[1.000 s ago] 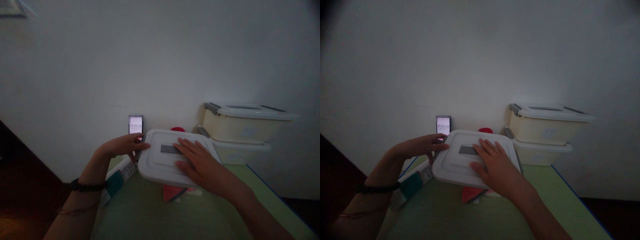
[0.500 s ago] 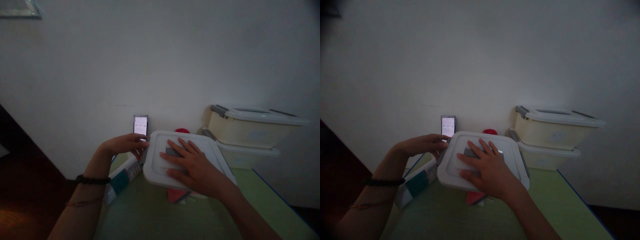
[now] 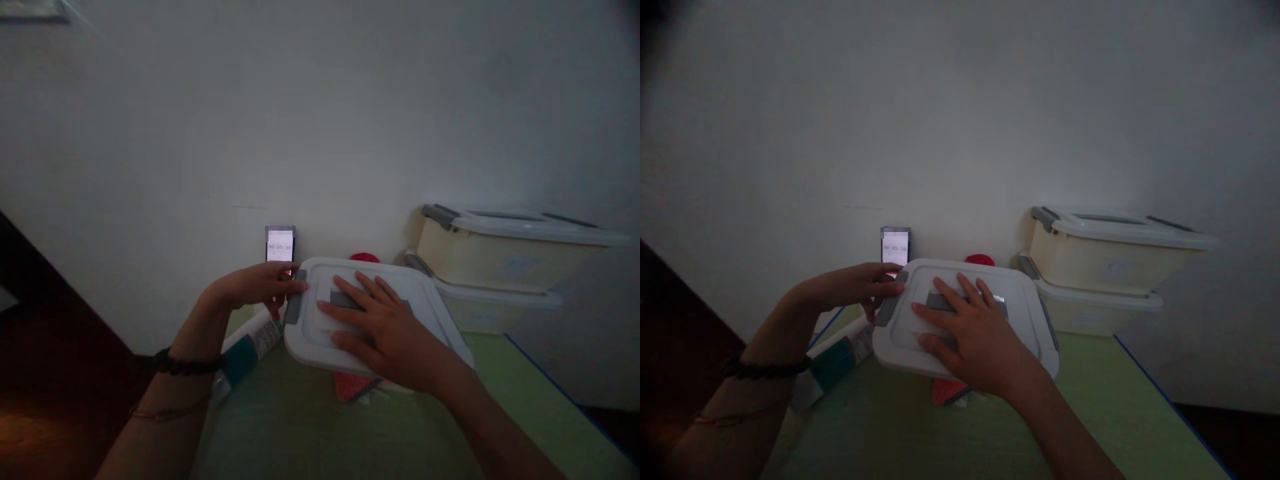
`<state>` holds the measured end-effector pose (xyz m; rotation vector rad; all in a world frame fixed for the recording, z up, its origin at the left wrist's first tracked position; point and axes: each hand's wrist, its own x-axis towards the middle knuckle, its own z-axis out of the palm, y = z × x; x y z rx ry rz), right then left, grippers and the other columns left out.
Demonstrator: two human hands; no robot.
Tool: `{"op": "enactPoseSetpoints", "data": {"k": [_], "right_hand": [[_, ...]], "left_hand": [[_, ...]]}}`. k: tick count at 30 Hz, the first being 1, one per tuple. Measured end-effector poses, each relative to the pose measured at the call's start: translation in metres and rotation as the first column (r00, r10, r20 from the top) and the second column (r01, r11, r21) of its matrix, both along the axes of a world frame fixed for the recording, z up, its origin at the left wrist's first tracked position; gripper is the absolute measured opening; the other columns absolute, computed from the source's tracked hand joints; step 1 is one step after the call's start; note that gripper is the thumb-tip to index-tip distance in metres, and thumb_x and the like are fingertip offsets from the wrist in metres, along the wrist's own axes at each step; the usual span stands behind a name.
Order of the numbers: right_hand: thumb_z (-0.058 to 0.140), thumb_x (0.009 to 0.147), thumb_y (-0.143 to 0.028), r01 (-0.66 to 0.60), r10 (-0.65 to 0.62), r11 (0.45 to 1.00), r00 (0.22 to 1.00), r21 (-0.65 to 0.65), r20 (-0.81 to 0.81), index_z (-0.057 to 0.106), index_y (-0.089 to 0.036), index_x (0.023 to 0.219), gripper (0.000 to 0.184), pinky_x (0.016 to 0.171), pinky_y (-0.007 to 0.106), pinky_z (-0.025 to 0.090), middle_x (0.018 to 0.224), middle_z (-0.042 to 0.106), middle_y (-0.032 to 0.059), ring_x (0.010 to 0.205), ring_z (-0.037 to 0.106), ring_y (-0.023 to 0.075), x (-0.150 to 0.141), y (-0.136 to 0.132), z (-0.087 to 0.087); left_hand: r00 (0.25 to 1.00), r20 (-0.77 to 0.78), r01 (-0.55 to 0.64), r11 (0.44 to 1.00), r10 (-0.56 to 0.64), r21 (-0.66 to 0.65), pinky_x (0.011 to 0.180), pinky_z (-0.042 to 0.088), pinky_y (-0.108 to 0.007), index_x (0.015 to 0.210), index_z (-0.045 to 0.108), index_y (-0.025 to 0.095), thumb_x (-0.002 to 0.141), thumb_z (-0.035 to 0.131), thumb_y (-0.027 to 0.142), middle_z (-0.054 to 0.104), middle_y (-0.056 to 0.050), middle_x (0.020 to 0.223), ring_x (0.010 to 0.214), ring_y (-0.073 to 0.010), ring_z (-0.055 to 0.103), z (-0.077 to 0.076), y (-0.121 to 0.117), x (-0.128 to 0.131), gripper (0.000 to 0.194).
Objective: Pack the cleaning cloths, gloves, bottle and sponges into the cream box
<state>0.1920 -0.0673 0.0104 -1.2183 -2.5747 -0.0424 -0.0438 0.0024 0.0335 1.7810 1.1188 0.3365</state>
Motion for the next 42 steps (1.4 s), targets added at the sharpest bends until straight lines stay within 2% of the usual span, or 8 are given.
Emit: {"op": "enactPoseSetpoints", "data": {"k": [5,10,16,19,24,26,35,42], "right_hand": [[0.042,0.088,-0.046,0.046,-0.042,0.998,0.994,0.037,-0.104,0.046,-0.030,0.132,0.048,0.106,0.058,0.023,0.143,0.040,0.0049,0.133,0.029,0.0314,-0.005,-0.001,-0.005],[0.035,0.089,-0.024,0.187,-0.148,0.979,0.924,0.079,-0.352,0.056,-0.010,0.122,0.041,0.100,0.045,0.041,0.119,0.063,0.0133,0.112,0.057,0.0249,0.002,0.002,-0.002],[0.044,0.086,-0.027,0.327,-0.234,0.941,0.824,0.094,-0.516,0.067,-0.018,0.102,0.029,0.093,0.045,0.046,0.106,0.069,0.0102,0.099,0.064,0.0248,0.060,0.002,-0.010],[0.049,0.084,-0.032,0.402,-0.287,0.915,0.613,-0.022,-0.737,0.064,-0.018,0.104,0.029,0.098,0.045,0.041,0.119,0.062,0.0127,0.111,0.057,0.0252,0.085,-0.002,-0.031],[0.059,0.078,-0.037,0.175,-0.387,0.914,0.108,-0.366,-0.916,0.057,-0.023,0.115,0.040,0.106,0.045,0.029,0.129,0.056,0.0078,0.122,0.047,0.0230,0.093,-0.005,-0.058],[0.061,0.076,-0.039,0.124,-0.426,0.898,0.010,-0.421,-0.905,0.058,-0.023,0.113,0.041,0.107,0.045,0.028,0.129,0.056,0.0070,0.123,0.046,0.0232,0.092,-0.001,-0.061],[0.059,0.073,-0.037,-0.232,-0.611,0.791,-0.237,-0.567,-0.755,0.072,-0.023,0.082,0.021,0.078,0.032,0.050,0.086,0.075,0.0006,0.083,0.067,0.0194,0.095,0.006,-0.067],[0.063,0.072,-0.032,-0.415,-0.668,0.730,-0.268,-0.543,-0.694,0.072,-0.021,0.084,0.018,0.077,0.029,0.051,0.085,0.075,-0.0001,0.081,0.068,0.0173,0.093,0.006,-0.062]], "left_hand": [[0.980,-0.192,-0.006,0.974,0.051,0.227,0.072,0.053,-0.036,0.127,0.041,0.014,0.084,0.044,0.049,0.059,-0.014,0.108,0.091,-0.0260,0.061,0.005,-0.008,0.004,0.056],[0.947,-0.279,0.100,0.681,0.157,0.725,0.110,0.024,-0.044,0.138,0.029,0.010,0.091,0.032,0.043,0.026,-0.017,0.148,0.136,-0.0277,0.021,-0.003,-0.016,0.035,0.057],[0.901,-0.404,0.226,0.628,0.156,0.745,0.112,0.016,-0.046,0.138,0.034,0.012,0.093,0.024,0.049,0.029,-0.013,0.148,0.137,-0.0266,0.020,-0.012,-0.018,0.060,0.059],[0.884,-0.439,0.249,0.633,0.161,0.733,0.111,0.018,-0.047,0.138,0.035,0.014,0.092,0.023,0.051,0.029,-0.012,0.148,0.137,-0.0265,0.022,-0.012,-0.017,0.060,0.060],[0.855,-0.483,0.277,0.617,0.192,0.737,0.111,0.021,-0.045,0.138,0.035,0.015,0.092,0.025,0.051,0.029,-0.011,0.148,0.137,-0.0257,0.023,-0.011,-0.015,0.060,0.059],[0.851,-0.484,0.280,0.602,0.205,0.748,0.110,0.023,-0.046,0.138,0.036,0.016,0.091,0.026,0.050,0.030,-0.011,0.148,0.136,-0.0264,0.025,-0.012,-0.014,0.059,0.059],[0.851,-0.484,0.313,0.544,0.203,0.779,0.107,0.028,-0.047,0.132,0.045,0.020,0.091,0.025,0.049,0.033,-0.010,0.147,0.134,-0.0274,0.030,-0.017,-0.007,0.057,0.054],[0.874,-0.452,0.333,0.460,0.177,0.823,0.108,0.018,-0.055,0.122,0.056,0.023,0.092,0.032,0.040,0.048,-0.008,0.137,0.131,-0.0267,0.036,-0.012,-0.010,0.063,0.042]]}}
